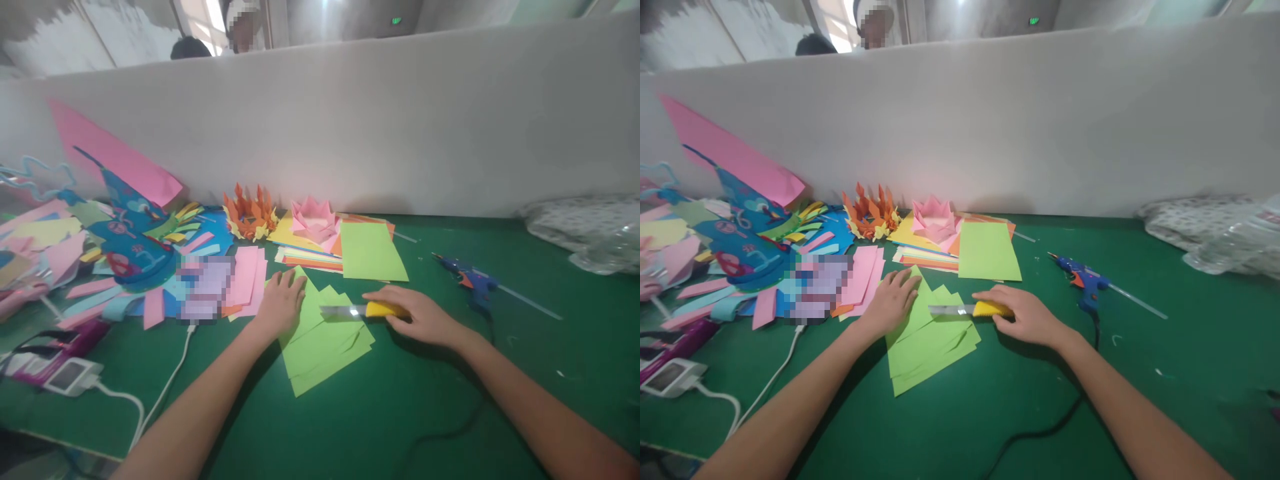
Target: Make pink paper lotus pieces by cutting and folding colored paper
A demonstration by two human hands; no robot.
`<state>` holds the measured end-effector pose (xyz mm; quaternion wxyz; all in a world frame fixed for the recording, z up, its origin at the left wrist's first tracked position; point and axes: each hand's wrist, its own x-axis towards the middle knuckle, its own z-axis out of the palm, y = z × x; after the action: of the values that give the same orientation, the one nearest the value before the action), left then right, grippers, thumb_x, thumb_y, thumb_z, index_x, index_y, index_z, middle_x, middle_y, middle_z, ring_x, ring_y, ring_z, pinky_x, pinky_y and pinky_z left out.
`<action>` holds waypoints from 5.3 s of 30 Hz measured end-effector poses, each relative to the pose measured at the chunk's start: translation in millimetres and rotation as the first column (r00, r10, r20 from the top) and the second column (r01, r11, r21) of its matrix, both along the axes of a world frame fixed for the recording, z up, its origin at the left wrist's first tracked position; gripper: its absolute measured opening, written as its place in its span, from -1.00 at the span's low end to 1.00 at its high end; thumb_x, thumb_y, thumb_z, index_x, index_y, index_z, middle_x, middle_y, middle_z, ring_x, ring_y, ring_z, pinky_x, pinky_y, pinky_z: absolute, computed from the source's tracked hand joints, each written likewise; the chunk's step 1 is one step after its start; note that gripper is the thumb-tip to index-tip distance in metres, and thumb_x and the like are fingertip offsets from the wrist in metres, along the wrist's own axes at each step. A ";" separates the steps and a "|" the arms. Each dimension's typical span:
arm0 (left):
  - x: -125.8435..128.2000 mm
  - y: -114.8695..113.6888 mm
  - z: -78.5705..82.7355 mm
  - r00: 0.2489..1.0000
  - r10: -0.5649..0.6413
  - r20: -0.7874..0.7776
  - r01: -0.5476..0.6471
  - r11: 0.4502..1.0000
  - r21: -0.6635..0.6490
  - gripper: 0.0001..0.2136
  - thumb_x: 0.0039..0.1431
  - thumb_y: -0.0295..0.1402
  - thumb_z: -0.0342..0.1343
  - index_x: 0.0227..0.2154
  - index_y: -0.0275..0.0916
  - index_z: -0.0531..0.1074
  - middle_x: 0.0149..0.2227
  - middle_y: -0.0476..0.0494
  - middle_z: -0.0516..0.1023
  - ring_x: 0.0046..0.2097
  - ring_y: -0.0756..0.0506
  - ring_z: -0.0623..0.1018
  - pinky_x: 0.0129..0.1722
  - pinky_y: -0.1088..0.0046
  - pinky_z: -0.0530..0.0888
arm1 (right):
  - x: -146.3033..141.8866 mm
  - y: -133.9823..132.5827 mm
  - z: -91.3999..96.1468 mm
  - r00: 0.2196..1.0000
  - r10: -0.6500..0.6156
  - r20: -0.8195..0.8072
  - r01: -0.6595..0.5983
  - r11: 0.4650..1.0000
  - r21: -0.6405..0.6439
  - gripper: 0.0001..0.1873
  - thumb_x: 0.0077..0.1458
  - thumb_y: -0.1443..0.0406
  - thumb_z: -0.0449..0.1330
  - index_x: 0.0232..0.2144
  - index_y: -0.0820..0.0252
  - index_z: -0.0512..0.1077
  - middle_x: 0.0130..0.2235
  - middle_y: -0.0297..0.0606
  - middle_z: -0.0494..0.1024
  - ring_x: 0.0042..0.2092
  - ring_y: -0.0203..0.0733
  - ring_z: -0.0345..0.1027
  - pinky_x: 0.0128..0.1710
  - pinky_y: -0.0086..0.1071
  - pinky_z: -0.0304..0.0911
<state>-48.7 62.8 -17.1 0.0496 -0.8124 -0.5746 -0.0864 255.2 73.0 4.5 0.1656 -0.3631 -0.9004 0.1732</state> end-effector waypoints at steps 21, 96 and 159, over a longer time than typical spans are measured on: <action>2.5 -0.5 -0.8 0.994 0.048 0.102 -0.040 0.996 -0.079 -0.65 0.30 -0.23 -0.16 0.04 -0.30 0.25 0.04 -0.35 0.23 0.14 -0.28 0.25 0.10 0.06 0.26 | 6.2 -0.3 -0.4 0.995 -0.021 0.094 -0.002 0.971 0.241 -0.57 0.08 0.33 0.00 -0.01 0.06 0.43 -0.33 -0.26 0.49 -0.38 -0.27 0.31 -0.43 -0.45 0.11; 26.8 -11.3 -14.9 0.987 0.155 0.042 -0.150 0.983 -0.102 -0.46 0.29 -0.14 -0.21 0.18 -0.45 0.15 0.27 -0.50 0.03 0.29 -0.40 0.02 0.19 -0.02 0.09 | -23.8 -7.9 3.1 0.951 0.078 0.298 -0.122 0.984 0.132 -0.58 0.27 0.20 -0.10 0.12 0.06 0.30 -0.40 -0.24 0.44 -0.43 -0.28 0.29 -0.46 -0.46 0.02; 25.5 -12.2 -9.5 0.995 0.088 0.048 -0.081 0.989 -0.125 -0.39 0.27 -0.05 -0.26 0.17 -0.49 0.14 0.28 -0.43 0.04 0.30 -0.30 0.02 0.24 0.08 0.06 | -38.4 -10.0 7.5 0.945 0.008 0.326 -0.057 0.988 0.141 -0.57 0.27 0.22 -0.13 0.12 0.07 0.30 -0.41 -0.23 0.43 -0.45 -0.28 0.25 -0.48 -0.43 -0.04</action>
<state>-23.2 50.6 -26.6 -0.0123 -0.7861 -0.6139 -0.0704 216.9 63.1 11.9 0.0389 -0.3585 -0.9316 0.0464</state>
